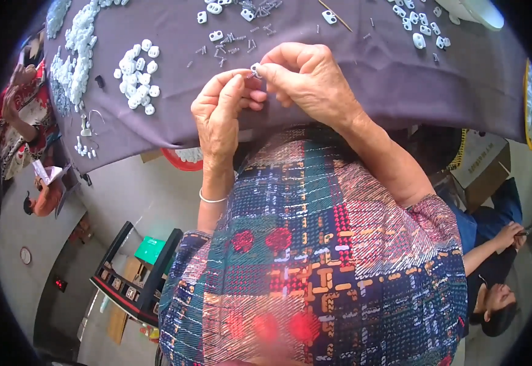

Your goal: The person assembles plastic cord locks by hand by picking up plastic components and small springs from the table and fitting them together.

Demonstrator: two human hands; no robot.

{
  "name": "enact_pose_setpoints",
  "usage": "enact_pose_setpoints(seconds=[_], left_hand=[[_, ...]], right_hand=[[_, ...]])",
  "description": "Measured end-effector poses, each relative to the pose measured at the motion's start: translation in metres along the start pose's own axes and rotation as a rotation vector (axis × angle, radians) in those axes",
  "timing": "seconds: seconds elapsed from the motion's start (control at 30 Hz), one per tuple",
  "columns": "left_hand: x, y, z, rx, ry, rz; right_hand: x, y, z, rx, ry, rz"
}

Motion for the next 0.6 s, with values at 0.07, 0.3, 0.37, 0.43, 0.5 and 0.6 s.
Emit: enact_pose_setpoints(seconds=[0.07,0.3,0.37,0.43,0.5,0.6], left_hand=[[0.0001,-0.0009,0.0001,-0.016,-0.017,0.008],[0.0011,0.0023,-0.0029,-0.083,-0.043,0.019],[0.0009,0.0014,-0.0035,-0.081,-0.05,0.001],[0.0002,0.0013,0.0002,-0.087,-0.039,-0.019],[0.0027,0.0017,-0.0009,-0.077,-0.028,0.008],[-0.0002,0.0013,0.0,-0.08,-0.02,-0.024]], right_hand=[[-0.0009,-0.001,-0.0007,0.002,-0.002,0.01],[0.0034,0.0028,-0.002,-0.028,-0.027,-0.014],[0.0031,0.0017,-0.0021,-0.017,-0.032,-0.009],[0.001,0.0002,-0.0036,-0.012,-0.028,-0.023],[0.0031,0.0004,-0.0041,0.004,-0.001,-0.011],[0.0034,-0.001,-0.0056,0.013,0.002,-0.013]])
Point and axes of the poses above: each hand's wrist, its own y-axis away from the middle knuckle, its own z-axis out of the back of the hand, x = y × z, the point moved 8 cm from there along -y, towards the middle knuckle, and after that the axes turned 2 degrees about -x, right-handed, at the moved point
